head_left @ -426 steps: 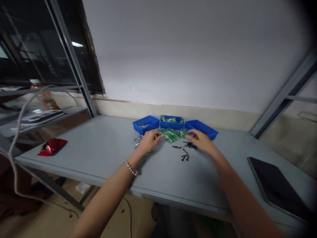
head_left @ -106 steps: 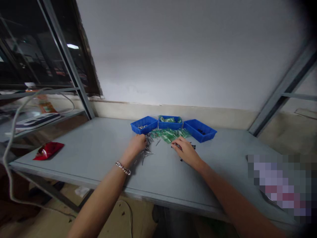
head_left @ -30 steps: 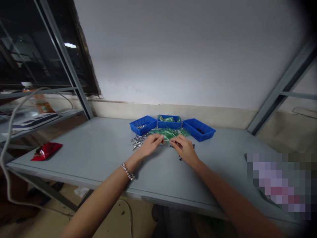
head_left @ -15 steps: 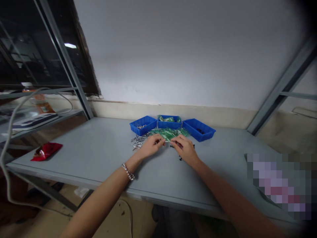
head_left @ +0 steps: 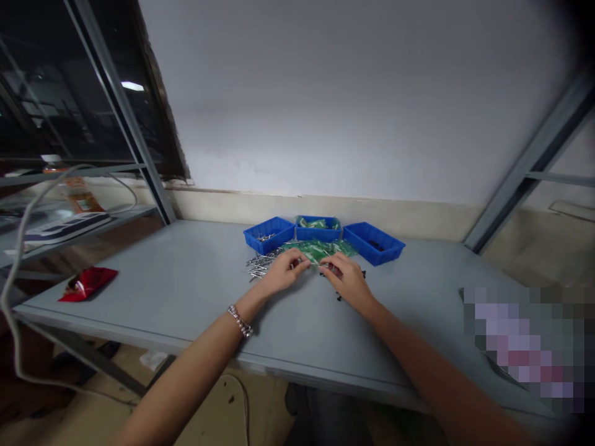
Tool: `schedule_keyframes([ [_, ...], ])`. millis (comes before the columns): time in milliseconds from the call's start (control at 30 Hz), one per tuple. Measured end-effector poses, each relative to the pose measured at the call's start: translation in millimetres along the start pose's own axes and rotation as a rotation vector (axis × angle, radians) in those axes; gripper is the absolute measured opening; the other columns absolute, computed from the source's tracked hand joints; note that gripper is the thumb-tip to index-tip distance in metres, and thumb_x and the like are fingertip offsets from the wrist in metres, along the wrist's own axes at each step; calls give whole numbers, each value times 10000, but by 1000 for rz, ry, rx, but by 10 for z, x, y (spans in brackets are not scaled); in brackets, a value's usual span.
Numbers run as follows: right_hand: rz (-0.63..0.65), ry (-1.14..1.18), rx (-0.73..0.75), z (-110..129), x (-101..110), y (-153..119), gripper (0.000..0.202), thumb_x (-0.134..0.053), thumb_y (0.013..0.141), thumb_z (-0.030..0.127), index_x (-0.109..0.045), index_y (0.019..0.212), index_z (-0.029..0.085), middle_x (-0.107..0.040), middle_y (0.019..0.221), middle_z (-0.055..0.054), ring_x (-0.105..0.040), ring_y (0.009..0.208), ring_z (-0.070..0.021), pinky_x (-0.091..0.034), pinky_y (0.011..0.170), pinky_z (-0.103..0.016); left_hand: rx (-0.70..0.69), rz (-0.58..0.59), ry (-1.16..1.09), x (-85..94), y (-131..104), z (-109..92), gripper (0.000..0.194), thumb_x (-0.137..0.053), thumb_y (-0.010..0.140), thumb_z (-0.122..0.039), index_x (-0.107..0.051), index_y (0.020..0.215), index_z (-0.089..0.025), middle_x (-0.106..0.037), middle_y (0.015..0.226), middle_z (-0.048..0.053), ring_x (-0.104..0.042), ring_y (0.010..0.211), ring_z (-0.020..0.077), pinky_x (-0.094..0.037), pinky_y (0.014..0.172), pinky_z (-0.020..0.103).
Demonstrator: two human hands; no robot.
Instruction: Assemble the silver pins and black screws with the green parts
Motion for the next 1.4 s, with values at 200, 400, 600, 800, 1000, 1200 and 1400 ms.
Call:
schedule_keyframes([
  [200,-12,-29,-6,-10,4,6,131,-509,811,274,-608,838,193,-538,691,-18,-499,599,-136,-412,580,-265,-13,-15,-22,16,-1,-2,228,-465,828,-311,-582,745,-134,-532,752,54,-449,643,121,-359,602,265],
  [400,-20,-17,6,6,19,8,151,-480,829,256,-609,796,186,-535,693,-23,-494,594,-135,-408,582,-268,-25,-28,-25,21,-5,-11,228,-467,834,-315,-580,747,-137,-529,753,51,-452,650,123,-365,605,266],
  [600,-31,-33,1,3,47,9,170,-488,827,269,-632,778,192,-558,704,-32,-506,582,-136,-410,561,-264,-15,-6,0,2,-15,-30,203,-470,828,-299,-576,751,-144,-536,775,56,-455,649,124,-372,606,268],
  [800,-6,-39,-11,-14,40,9,168,-504,819,258,-665,822,208,-612,734,-38,-557,647,-153,-432,581,-270,-7,-89,10,101,-14,-68,207,-471,822,-293,-577,735,-137,-527,746,52,-452,640,123,-368,600,264],
  [1000,-24,-22,3,-50,60,12,176,-500,818,224,-673,838,206,-643,784,-50,-587,741,-174,-453,639,-291,-14,80,-22,-48,-29,-67,151,-492,801,-257,-586,754,-148,-563,731,37,-447,608,116,-357,589,260],
  [1200,27,-22,1,-47,-1,6,161,-507,814,219,-663,822,180,-630,776,-56,-585,746,-176,-456,644,-293,10,-25,-1,41,-21,-32,171,-472,809,-266,-576,755,-142,-549,720,45,-445,616,125,-352,588,269],
  [1400,17,-37,-7,-70,18,5,169,-507,817,242,-671,826,202,-635,784,-50,-585,749,-172,-454,636,-285,-3,15,20,8,-20,-28,147,-505,788,-256,-581,754,-135,-546,727,43,-442,607,116,-354,590,260],
])
Point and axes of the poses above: each hand's wrist, its own y-axis towards the middle knuckle, its own x-axis out of the back of the hand, z = x × y, the point moved 8 cm from there along y, towards the middle knuckle
